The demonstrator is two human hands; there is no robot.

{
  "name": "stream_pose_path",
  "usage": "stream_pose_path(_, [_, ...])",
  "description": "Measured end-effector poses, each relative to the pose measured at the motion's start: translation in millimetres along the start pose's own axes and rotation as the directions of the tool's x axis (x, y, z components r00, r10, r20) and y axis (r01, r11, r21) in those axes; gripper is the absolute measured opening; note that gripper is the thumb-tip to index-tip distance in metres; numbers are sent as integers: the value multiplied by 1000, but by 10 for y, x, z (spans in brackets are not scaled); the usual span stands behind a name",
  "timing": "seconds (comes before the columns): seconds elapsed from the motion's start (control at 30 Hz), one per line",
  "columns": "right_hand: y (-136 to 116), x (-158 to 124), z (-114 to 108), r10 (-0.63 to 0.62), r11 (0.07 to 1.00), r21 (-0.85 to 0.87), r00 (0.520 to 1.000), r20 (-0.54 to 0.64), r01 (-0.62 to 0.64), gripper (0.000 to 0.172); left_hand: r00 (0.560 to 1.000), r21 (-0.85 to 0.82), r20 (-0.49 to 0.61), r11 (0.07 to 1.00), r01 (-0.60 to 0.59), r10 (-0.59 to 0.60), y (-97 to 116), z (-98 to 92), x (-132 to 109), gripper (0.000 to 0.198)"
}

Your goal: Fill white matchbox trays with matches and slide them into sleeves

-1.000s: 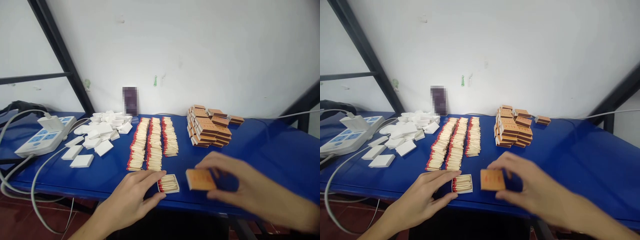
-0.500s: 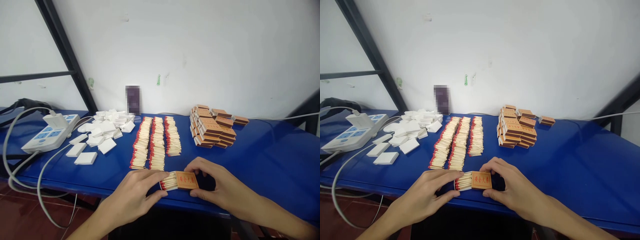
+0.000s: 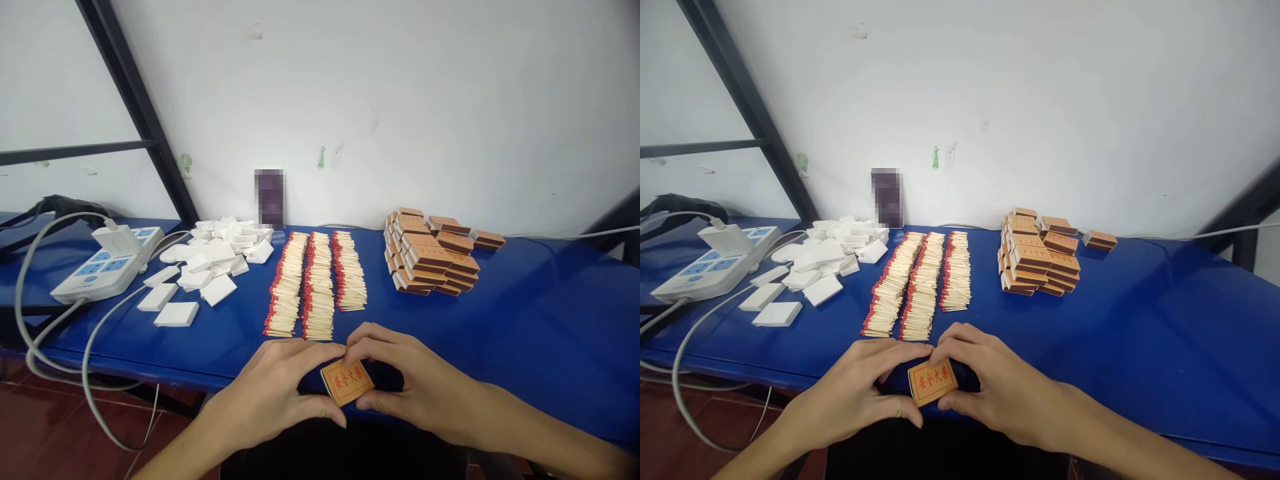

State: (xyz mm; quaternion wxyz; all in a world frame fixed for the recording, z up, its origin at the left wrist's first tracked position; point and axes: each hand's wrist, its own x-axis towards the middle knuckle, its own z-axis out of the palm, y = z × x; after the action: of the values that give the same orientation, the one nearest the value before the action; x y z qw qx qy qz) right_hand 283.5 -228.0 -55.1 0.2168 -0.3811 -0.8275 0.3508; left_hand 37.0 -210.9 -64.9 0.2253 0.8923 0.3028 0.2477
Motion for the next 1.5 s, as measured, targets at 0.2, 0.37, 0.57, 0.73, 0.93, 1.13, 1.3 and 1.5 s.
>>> stream_pose_path(0.2, [-5, -76, 63, -53, 999, -1, 998, 29, 53, 26, 995, 22, -16, 995, -96, 96, -27, 24, 7, 71])
stream_pose_path(0.37, [-154, -263, 31, -36, 995, -95, 999, -5, 35, 31, 988, 153, -30, 977, -148, 154, -22, 28, -9, 77])
stream_pose_path(0.57, [24, -628, -947, -295, 825, -547, 715, -634, -145, 21, 994, 244, -6, 964, -101, 105, -15, -3, -34, 55])
stream_pose_path(0.73, [718, -761, -2148, -19, 676, -374, 492, -870, -635, 37, 997, 272, 18, 959, -79, 77, 2, -14, -45, 40])
stream_pose_path(0.93, [1569, -646, -2584, 224, 673, -325, 603, -766, -664, 36, 994, 306, 12, 946, -103, 104, 0, 4, -40, 34])
stream_pose_path(1.13, [1976, -693, -2579, 290, 724, -231, 591, -753, -650, 29, 993, 296, 9, 948, -116, 118, 3, 11, -16, 32])
stream_pose_path(1.3, [2034, -749, -2604, 341, 761, -154, 590, -732, -631, 29, 991, 282, -13, 951, -127, 136, 12, 0, 4, 29])
stream_pose_path(1.5, [1946, -736, -2537, 356, 781, -94, 563, -746, -618, 27, 992, 232, -34, 966, -113, 124, -1, 32, 9, 30])
